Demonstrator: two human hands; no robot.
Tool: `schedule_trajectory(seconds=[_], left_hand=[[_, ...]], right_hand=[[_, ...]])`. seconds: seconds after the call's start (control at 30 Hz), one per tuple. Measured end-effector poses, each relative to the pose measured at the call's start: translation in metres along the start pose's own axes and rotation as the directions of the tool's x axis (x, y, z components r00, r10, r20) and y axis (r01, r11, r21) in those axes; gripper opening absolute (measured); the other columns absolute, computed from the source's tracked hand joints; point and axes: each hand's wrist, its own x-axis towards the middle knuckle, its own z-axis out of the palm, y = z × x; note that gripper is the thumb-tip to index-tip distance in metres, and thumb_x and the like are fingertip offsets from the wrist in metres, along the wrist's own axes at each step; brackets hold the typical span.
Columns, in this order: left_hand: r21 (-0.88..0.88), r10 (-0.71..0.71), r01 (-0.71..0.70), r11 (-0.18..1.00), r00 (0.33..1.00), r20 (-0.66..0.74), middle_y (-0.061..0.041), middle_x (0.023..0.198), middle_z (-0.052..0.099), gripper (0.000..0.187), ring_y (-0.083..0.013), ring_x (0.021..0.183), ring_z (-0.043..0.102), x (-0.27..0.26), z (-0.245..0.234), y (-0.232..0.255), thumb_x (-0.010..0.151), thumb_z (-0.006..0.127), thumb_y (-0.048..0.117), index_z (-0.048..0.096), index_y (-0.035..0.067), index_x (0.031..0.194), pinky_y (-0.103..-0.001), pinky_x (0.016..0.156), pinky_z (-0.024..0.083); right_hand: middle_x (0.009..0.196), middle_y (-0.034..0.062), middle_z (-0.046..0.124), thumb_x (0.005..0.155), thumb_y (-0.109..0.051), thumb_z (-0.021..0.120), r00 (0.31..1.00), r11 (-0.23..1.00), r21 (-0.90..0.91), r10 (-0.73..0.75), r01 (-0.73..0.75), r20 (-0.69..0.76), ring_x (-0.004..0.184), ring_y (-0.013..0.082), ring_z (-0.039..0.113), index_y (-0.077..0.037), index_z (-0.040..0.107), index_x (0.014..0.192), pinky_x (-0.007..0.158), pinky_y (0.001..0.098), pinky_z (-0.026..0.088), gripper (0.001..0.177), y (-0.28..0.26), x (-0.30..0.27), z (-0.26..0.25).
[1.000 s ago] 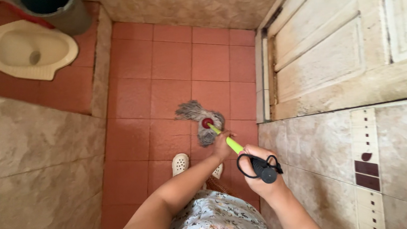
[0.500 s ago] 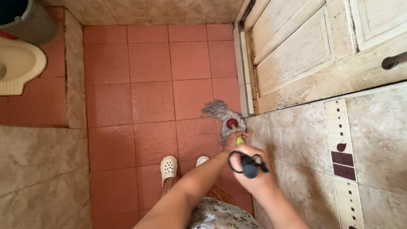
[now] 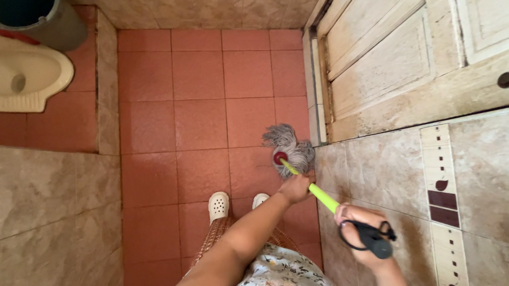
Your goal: The person mops a tiled bathroom floor using a mop, cleaning around a squat toilet and a bucket.
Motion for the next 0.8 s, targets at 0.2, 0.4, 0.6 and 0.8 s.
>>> schedule_trajectory(seconds=[0.2,0.4,0.6,0.8], left_hand=[[0.162,0.008,0.001,0.987,0.999,-0.052,-0.014,0.098,0.074,0.020,-0.0375,0.089,0.072,-0.038,-0.024,-0.013,0.086,0.071,0.029,0.071,0.011,0.094,-0.051,0.080,0.058],[0.291,-0.179,0.157,0.944,0.983,0.049,-0.014,0.096,0.074,0.027,-0.0339,0.090,0.073,-0.076,-0.061,-0.041,0.087,0.072,0.035,0.071,0.011,0.100,-0.050,0.082,0.058],[0.351,-0.323,0.304,0.886,0.946,-0.006,-0.014,0.101,0.075,0.028,-0.0335,0.092,0.074,-0.130,-0.091,-0.113,0.090,0.071,0.035,0.073,0.011,0.105,-0.048,0.081,0.060],[0.321,-0.540,0.546,0.774,0.833,-0.118,-0.015,0.099,0.073,0.028,-0.0334,0.091,0.074,-0.201,-0.116,-0.198,0.091,0.070,0.035,0.074,0.010,0.104,-0.047,0.078,0.061]], right_hand=[[0.065,0.0094,0.051,0.083,0.003,0.053,0.995,0.951,0.304,-0.084,0.065,0.049,0.063,0.0240,0.052,0.001,0.049,0.068,0.072,0.0430,0.051,0.015,-0.001,-0.003,0.007],[0.061,0.0062,0.047,0.091,-0.009,0.056,0.991,0.897,0.430,-0.131,0.107,0.026,0.059,0.0213,0.046,-0.003,0.047,0.065,0.071,0.0442,0.047,0.028,0.013,0.005,0.034],[0.062,0.0045,0.046,0.099,-0.025,0.061,0.975,0.769,0.620,-0.221,0.156,0.028,0.061,0.0194,0.044,-0.005,0.049,0.070,0.071,0.0384,0.042,0.038,0.041,0.026,0.096],[0.060,0.0026,0.046,0.101,-0.026,0.061,0.979,0.757,0.644,-0.196,0.114,0.056,0.057,0.0176,0.044,-0.006,0.050,0.071,0.071,0.0380,0.044,0.037,0.092,0.033,0.189]])
